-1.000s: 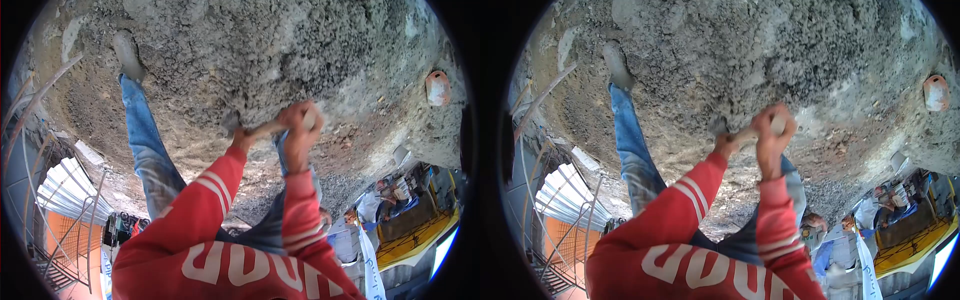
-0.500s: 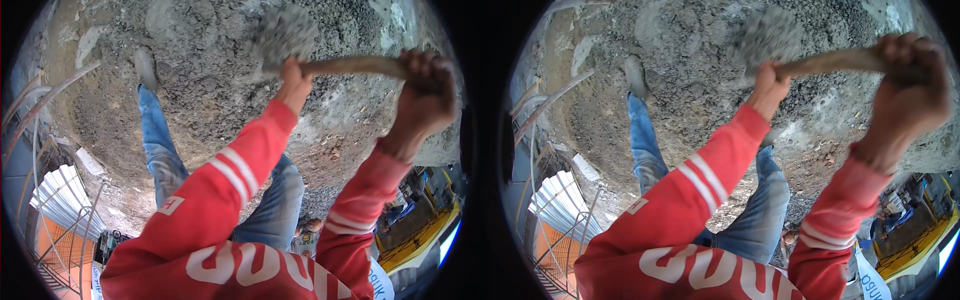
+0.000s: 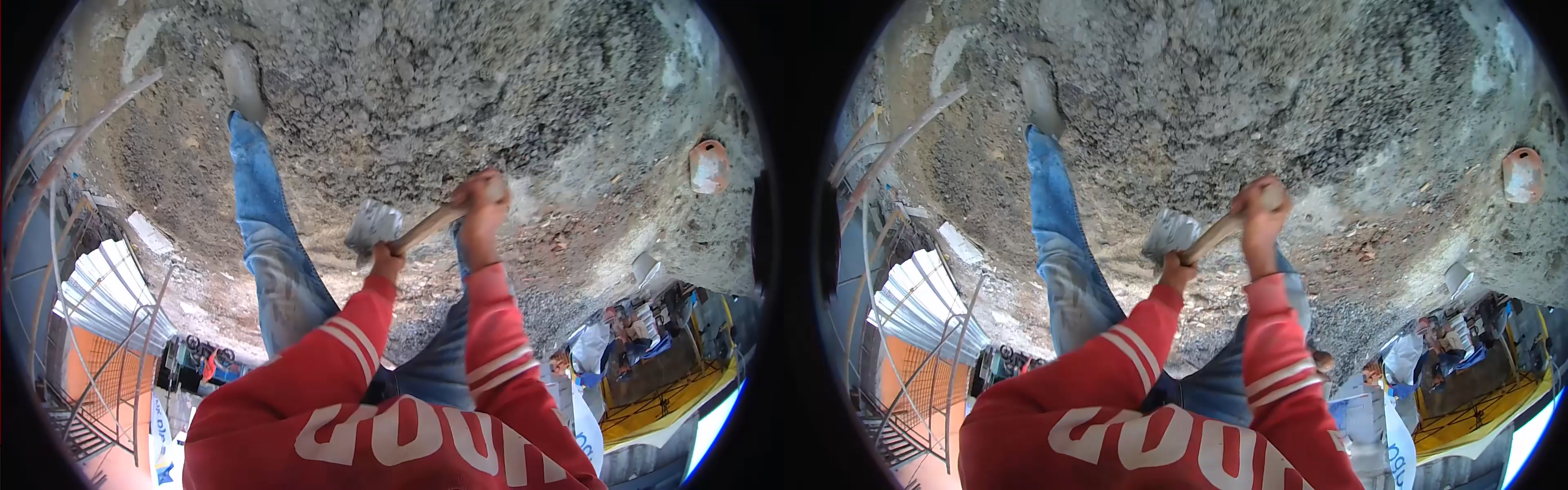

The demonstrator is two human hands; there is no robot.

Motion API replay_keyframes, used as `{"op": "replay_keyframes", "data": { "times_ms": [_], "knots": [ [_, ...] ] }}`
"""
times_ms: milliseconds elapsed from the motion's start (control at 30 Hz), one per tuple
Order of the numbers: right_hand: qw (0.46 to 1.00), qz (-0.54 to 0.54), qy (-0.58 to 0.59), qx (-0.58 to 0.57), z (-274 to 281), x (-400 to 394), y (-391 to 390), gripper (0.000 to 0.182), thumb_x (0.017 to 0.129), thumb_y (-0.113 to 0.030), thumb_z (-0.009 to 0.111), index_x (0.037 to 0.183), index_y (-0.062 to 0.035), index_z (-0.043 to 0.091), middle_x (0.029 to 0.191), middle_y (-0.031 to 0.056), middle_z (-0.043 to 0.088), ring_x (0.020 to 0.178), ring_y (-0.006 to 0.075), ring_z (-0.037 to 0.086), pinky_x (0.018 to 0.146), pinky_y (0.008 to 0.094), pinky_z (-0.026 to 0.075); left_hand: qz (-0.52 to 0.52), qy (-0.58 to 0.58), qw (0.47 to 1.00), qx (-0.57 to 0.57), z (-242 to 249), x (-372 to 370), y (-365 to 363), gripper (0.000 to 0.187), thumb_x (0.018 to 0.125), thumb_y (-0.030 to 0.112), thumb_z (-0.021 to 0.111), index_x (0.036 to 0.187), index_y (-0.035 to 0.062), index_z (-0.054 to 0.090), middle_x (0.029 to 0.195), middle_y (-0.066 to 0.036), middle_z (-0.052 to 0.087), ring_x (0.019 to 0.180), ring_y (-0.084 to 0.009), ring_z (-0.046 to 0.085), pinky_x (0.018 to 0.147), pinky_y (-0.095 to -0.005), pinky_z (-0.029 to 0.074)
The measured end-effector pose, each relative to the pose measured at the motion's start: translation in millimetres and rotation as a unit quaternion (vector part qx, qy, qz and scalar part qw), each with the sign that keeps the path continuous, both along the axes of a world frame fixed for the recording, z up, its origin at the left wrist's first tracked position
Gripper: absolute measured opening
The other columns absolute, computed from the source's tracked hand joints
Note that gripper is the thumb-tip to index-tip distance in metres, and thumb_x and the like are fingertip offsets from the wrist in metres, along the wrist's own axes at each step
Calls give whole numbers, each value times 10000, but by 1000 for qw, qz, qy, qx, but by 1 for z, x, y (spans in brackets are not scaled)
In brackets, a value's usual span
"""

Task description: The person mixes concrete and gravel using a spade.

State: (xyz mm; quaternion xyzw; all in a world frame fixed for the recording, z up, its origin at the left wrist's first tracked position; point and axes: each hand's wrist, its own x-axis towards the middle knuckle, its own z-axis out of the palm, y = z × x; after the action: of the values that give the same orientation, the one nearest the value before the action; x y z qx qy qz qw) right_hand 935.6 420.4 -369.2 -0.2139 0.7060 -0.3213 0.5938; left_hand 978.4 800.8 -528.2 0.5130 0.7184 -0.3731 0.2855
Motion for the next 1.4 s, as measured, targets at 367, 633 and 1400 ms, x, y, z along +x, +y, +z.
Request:
{"op": "replay_keyframes", "data": {
  "times_ms": [367,633,1400],
  "knots": [
    [969,71,-39,-235,25,9,-124,104,788,-6,549,697,-27,503,607,54,539,557,136,533,516,277,435,3,-11,996,-87,-62,31,-304,66,866,152,533,844,92,521,784,-20,528,701,-166,546,618,-307,501],
    [961,-34,-47,-271,132,-9,-148,60,763,11,514,741,-37,486,637,67,518,552,144,516,506,283,443,20,-76,976,-204,2,35,-334,76,848,105,536,793,117,485,746,-21,505,634,-169,524,611,-310,518],
    [873,-430,-70,-219,286,-33,-114,149,896,-188,533,780,-118,470,646,9,423,606,159,441,610,336,420,57,-123,889,-437,269,156,-401,213,921,130,520,719,101,457,632,-15,450,636,-165,488,741,-355,489]
  ]
}}
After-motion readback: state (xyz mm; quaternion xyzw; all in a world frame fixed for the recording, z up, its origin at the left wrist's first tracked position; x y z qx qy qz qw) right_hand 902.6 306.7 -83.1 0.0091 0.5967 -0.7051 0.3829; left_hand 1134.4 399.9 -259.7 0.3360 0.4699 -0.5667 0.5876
